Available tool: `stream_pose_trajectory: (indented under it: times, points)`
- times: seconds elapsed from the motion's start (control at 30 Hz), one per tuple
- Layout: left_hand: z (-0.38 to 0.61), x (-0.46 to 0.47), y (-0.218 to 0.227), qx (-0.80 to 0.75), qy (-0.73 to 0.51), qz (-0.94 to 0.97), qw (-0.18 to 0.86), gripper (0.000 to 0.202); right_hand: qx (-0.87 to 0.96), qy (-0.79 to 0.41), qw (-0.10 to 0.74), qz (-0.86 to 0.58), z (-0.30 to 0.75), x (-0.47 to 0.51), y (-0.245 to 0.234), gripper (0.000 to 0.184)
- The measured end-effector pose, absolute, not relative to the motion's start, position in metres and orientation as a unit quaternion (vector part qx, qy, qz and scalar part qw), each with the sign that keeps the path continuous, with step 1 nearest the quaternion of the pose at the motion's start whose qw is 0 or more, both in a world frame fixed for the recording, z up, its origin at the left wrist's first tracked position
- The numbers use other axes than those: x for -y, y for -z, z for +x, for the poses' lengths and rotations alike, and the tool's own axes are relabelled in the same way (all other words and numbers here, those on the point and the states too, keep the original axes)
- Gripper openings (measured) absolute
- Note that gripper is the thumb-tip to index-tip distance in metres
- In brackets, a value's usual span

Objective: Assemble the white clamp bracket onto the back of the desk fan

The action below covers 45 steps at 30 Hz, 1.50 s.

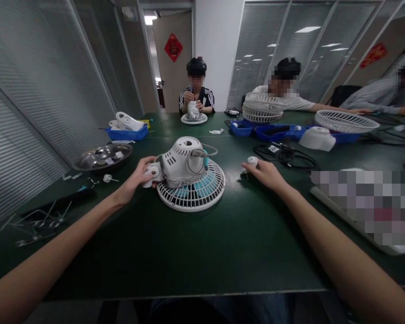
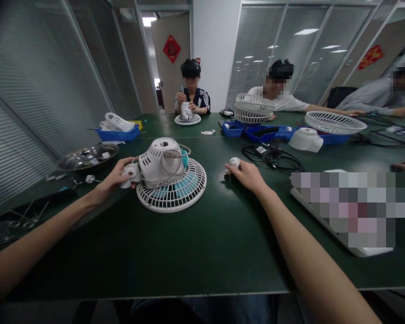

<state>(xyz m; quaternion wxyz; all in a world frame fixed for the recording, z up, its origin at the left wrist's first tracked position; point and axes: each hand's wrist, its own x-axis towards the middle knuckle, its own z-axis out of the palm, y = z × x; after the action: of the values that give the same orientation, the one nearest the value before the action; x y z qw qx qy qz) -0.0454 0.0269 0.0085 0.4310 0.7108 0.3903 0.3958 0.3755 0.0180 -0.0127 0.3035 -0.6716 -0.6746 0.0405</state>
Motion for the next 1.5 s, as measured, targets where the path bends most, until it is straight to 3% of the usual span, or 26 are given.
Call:
stream_pose_trajectory:
  times: [0.17,0.3,0.47,0.87,1.1,1.5]
  points:
    - [-0.046,-0.027,-0.009,-0.384,-0.397,0.707,0.442,0.048,0.622,-0.080,0.365,-0.688,0.388,-0.019,0.018,0.058]
    - [-0.047,-0.028,-0.007,-0.387,-0.381,0.729,0.418,0.046,0.609,-0.079,0.377,-0.693,0.380,-0.019,0.018,0.059]
    - [-0.044,-0.024,-0.008,-0.418,-0.385,0.756,0.325,0.041,0.631,-0.036,0.358,-0.687,0.370,-0.018,0.020,0.045]
    - [-0.047,-0.024,-0.005,-0.396,-0.376,0.783,0.297,0.031,0.749,-0.013,0.242,-0.617,0.359,-0.019,0.018,0.052]
    - [-0.045,-0.019,-0.011,-0.412,-0.362,0.798,0.249,0.031,0.771,0.004,0.242,-0.589,0.364,-0.024,0.023,0.049]
    - [-0.046,-0.020,-0.010,-0.391,-0.382,0.792,0.271,0.029,0.789,0.121,0.263,-0.541,0.351,-0.012,0.005,0.038]
